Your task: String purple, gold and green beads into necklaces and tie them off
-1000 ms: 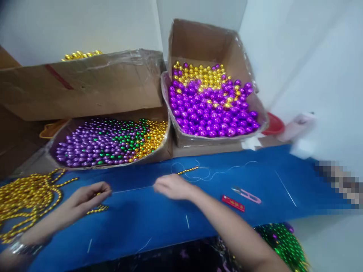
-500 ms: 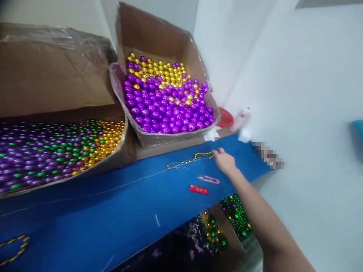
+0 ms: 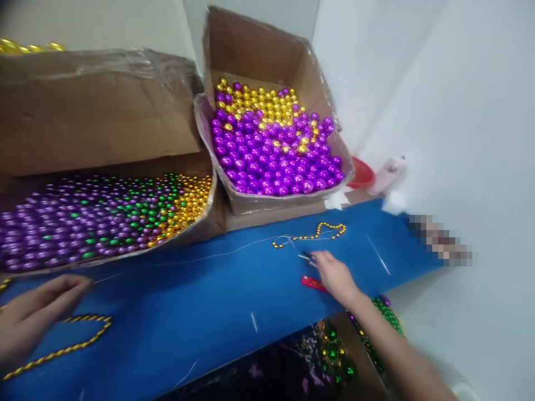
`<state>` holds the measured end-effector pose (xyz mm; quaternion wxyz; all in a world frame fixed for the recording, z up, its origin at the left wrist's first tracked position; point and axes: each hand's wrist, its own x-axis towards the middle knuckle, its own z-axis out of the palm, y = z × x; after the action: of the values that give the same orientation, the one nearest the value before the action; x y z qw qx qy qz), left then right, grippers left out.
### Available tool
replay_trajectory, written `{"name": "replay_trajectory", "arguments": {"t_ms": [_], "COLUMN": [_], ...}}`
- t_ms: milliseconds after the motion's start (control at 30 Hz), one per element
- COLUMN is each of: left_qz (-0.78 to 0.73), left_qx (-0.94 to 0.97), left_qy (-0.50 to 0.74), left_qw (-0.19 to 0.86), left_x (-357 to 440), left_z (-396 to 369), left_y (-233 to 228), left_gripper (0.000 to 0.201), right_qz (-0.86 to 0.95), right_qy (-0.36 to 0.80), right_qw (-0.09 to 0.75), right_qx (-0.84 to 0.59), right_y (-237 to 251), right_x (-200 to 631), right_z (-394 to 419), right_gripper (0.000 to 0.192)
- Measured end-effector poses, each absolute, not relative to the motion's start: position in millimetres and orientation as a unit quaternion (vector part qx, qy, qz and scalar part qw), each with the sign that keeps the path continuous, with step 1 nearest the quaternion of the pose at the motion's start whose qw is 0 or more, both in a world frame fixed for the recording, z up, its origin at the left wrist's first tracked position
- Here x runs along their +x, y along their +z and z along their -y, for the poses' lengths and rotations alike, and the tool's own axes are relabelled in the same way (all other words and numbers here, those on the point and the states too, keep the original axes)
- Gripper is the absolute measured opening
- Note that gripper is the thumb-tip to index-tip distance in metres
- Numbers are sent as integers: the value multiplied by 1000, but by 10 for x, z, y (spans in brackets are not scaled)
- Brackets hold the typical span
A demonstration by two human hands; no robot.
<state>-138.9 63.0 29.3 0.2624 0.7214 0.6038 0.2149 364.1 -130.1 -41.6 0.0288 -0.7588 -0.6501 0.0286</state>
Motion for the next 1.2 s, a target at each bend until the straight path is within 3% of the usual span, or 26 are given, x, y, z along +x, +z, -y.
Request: {"name": "replay_trajectory", "arguments": {"t_ms": [267,500,700,967,1100,1200], "left_qz": [-612,-604,-588,-493,-450,-416], "left_qx": [688,695,758,868,888,899], "left_qy": [227,231,196,-26,24,119], "left_qw": [319,315,202,-53,-96,-68], "left_x": [-1286,-1325,-1361,-1009,-950,-813], "left_z": [-477,-441,-553,-659,-649,-629], "left_y": [492,563,289,-356,-400,-301], "left_gripper": [35,32,35,39,36,33], "right_qz": [741,747,712,662,656,651], "right_qy": [69,80,87,90,90,90], "right_qw": [46,31,35,-35,-41,-27], "right_qx": [-666,-659,-696,-743,-748,-754], "right_y": [-198,-296,-166,-175,-250,-228], "right_x": [2358,1910,2479,2952,2714,2642], "right_z": [350,-30,17,25,-33,10], "right_gripper": [33,28,34,30,31,31]}}
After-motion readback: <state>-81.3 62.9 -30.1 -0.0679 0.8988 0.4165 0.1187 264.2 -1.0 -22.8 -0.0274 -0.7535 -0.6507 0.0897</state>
